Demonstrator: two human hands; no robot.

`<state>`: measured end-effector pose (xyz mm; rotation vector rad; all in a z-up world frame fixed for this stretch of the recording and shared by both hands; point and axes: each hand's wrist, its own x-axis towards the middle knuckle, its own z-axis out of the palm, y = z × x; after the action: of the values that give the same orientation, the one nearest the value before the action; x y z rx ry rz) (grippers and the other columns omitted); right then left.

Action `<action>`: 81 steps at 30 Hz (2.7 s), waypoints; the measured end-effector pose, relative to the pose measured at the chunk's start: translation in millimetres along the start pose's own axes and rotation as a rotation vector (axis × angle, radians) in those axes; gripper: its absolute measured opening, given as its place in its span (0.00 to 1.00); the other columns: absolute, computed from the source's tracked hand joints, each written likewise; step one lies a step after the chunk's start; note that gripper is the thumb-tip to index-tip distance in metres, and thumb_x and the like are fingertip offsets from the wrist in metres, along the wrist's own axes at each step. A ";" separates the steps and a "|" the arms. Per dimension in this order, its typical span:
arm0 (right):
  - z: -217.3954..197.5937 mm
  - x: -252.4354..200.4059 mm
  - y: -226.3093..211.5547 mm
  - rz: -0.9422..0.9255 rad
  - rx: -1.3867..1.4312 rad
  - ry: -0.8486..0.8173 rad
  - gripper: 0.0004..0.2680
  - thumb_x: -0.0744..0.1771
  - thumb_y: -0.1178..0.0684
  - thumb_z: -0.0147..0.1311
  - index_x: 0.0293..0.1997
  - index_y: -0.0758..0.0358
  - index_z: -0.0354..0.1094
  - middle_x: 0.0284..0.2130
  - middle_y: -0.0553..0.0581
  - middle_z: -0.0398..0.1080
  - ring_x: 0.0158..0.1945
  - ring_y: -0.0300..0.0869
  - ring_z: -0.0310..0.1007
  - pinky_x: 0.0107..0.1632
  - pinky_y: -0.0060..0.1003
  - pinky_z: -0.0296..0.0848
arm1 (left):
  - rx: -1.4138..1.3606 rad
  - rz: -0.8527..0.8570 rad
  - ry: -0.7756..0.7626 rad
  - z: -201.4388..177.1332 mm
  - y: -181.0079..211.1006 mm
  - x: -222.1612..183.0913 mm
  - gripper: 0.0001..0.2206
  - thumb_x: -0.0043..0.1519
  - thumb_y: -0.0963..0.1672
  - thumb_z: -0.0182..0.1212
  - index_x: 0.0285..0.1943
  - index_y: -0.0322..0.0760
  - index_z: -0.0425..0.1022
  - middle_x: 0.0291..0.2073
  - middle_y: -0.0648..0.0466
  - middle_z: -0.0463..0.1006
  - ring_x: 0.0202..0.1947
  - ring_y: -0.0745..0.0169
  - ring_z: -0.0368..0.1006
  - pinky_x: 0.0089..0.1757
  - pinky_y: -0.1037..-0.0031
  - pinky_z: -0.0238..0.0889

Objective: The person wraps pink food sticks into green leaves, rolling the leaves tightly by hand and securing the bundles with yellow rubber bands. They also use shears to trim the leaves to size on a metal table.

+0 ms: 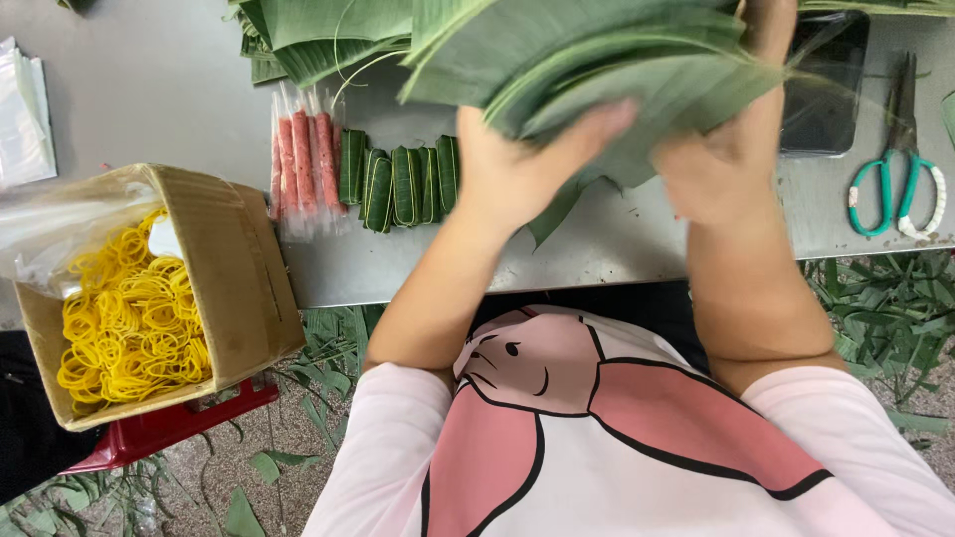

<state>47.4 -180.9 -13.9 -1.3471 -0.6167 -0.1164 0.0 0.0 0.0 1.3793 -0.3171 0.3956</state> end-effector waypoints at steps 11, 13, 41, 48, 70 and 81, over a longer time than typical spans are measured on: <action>-3.6 -1.7 29.6 0.053 -0.031 0.259 0.16 0.74 0.45 0.62 0.60 0.69 0.64 0.44 0.50 0.70 0.45 0.33 0.67 0.49 0.28 0.66 | 0.058 -0.052 0.141 24.2 -12.0 1.5 0.08 0.72 0.40 0.67 0.54 0.27 0.79 0.45 0.53 0.84 0.45 0.71 0.78 0.52 0.80 0.71; -7.4 -8.8 48.5 0.076 -0.023 0.238 0.16 0.73 0.45 0.62 0.57 0.69 0.67 0.43 0.50 0.71 0.44 0.32 0.67 0.49 0.28 0.66 | 0.081 -0.114 0.105 18.4 -30.7 -9.9 0.10 0.70 0.40 0.67 0.57 0.27 0.77 0.48 0.52 0.83 0.48 0.70 0.76 0.54 0.77 0.70; -183.1 -267.6 7.7 0.828 -0.962 0.048 0.22 0.67 0.37 0.56 0.58 0.67 0.66 0.45 0.65 0.72 0.48 0.55 0.73 0.51 0.50 0.71 | 0.411 -0.627 -0.358 3.0 -59.6 -16.1 0.22 0.57 0.52 0.70 0.55 0.36 0.80 0.41 0.51 0.86 0.41 0.63 0.83 0.45 0.71 0.73; -140.4 -248.9 -7.7 0.739 -0.817 -0.148 0.24 0.68 0.33 0.50 0.55 0.69 0.65 0.43 0.67 0.71 0.48 0.55 0.72 0.53 0.47 0.70 | 0.898 -0.478 -0.656 81.2 -61.7 -24.4 0.26 0.55 0.59 0.63 0.58 0.51 0.77 0.44 0.48 0.83 0.47 0.43 0.78 0.44 0.56 0.70; -169.3 -273.2 -45.9 0.883 -1.025 0.260 0.12 0.67 0.46 0.58 0.44 0.67 0.73 0.32 0.67 0.75 0.36 0.56 0.77 0.42 0.46 0.72 | 0.664 -0.466 -0.935 172.1 -128.2 -44.7 0.32 0.51 0.60 0.66 0.59 0.43 0.77 0.47 0.44 0.83 0.50 0.43 0.78 0.49 0.59 0.70; -202.6 -312.9 -24.1 0.771 -1.265 0.138 0.13 0.65 0.48 0.63 0.45 0.70 0.72 0.34 0.70 0.75 0.39 0.61 0.77 0.43 0.48 0.75 | 0.374 -0.593 -1.040 180.5 -163.8 -58.6 0.38 0.47 0.60 0.70 0.61 0.35 0.75 0.48 0.43 0.84 0.50 0.47 0.81 0.52 0.66 0.71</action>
<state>-154.0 -459.2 -160.8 -2.6774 0.2354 0.0536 23.6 -206.4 -140.2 1.8801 -0.6659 -0.8347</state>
